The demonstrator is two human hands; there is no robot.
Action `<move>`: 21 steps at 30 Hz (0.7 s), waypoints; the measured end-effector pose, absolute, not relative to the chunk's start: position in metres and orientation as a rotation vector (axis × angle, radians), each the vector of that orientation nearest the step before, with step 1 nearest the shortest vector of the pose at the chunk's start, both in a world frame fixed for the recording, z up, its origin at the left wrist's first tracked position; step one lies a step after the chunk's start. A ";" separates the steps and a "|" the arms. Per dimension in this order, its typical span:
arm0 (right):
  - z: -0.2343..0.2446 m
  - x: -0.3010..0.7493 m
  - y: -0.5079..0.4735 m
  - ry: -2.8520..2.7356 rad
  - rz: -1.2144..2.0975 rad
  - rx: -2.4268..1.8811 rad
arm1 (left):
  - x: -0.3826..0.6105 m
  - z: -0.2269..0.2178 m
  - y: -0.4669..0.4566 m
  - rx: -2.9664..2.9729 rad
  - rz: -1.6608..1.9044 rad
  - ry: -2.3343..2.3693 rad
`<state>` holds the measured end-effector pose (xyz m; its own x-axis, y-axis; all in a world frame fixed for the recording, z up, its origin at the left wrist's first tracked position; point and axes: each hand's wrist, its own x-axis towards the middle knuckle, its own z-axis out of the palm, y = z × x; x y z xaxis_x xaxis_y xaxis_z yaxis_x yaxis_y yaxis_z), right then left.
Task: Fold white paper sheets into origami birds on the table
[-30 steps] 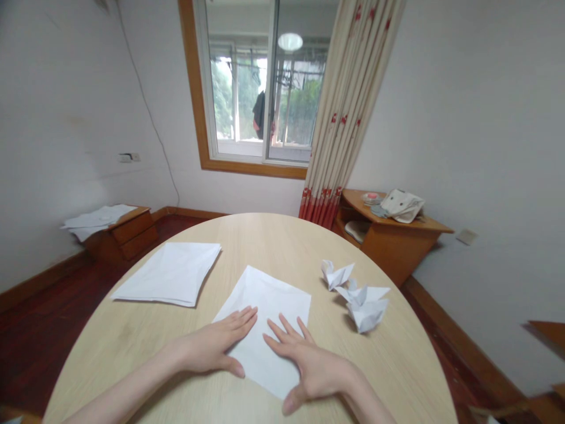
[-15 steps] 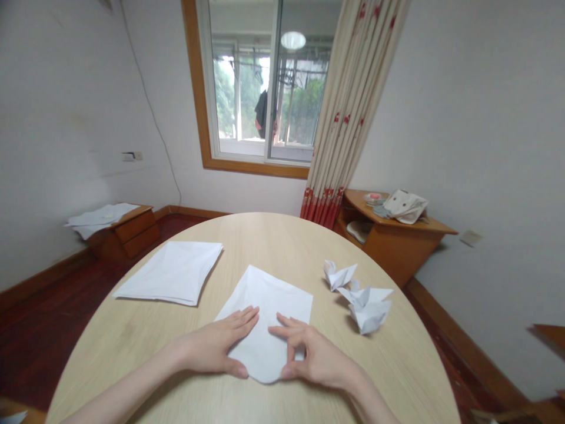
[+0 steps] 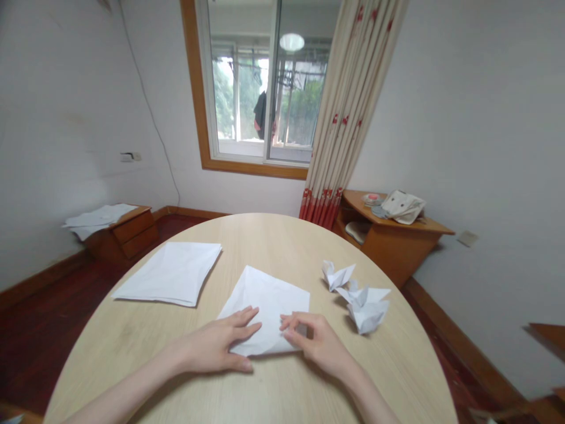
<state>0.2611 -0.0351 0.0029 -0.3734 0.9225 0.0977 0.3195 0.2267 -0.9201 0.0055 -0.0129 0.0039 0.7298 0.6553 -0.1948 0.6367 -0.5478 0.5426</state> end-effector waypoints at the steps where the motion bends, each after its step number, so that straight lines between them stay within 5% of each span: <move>1: 0.003 0.261 -0.035 -1.824 1.120 -1.161 | 0.006 0.003 -0.013 2.324 0.075 0.965; 21: -0.028 0.258 -0.021 -1.706 0.422 -1.373 | 0.009 -0.010 -0.009 2.220 0.403 1.013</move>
<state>0.2585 -0.0215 -0.0283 -0.0018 0.9092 0.4164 0.6100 0.3310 -0.7200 0.0087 -0.0093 -0.0103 0.6531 0.7572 0.0067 0.5554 -0.4850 0.6755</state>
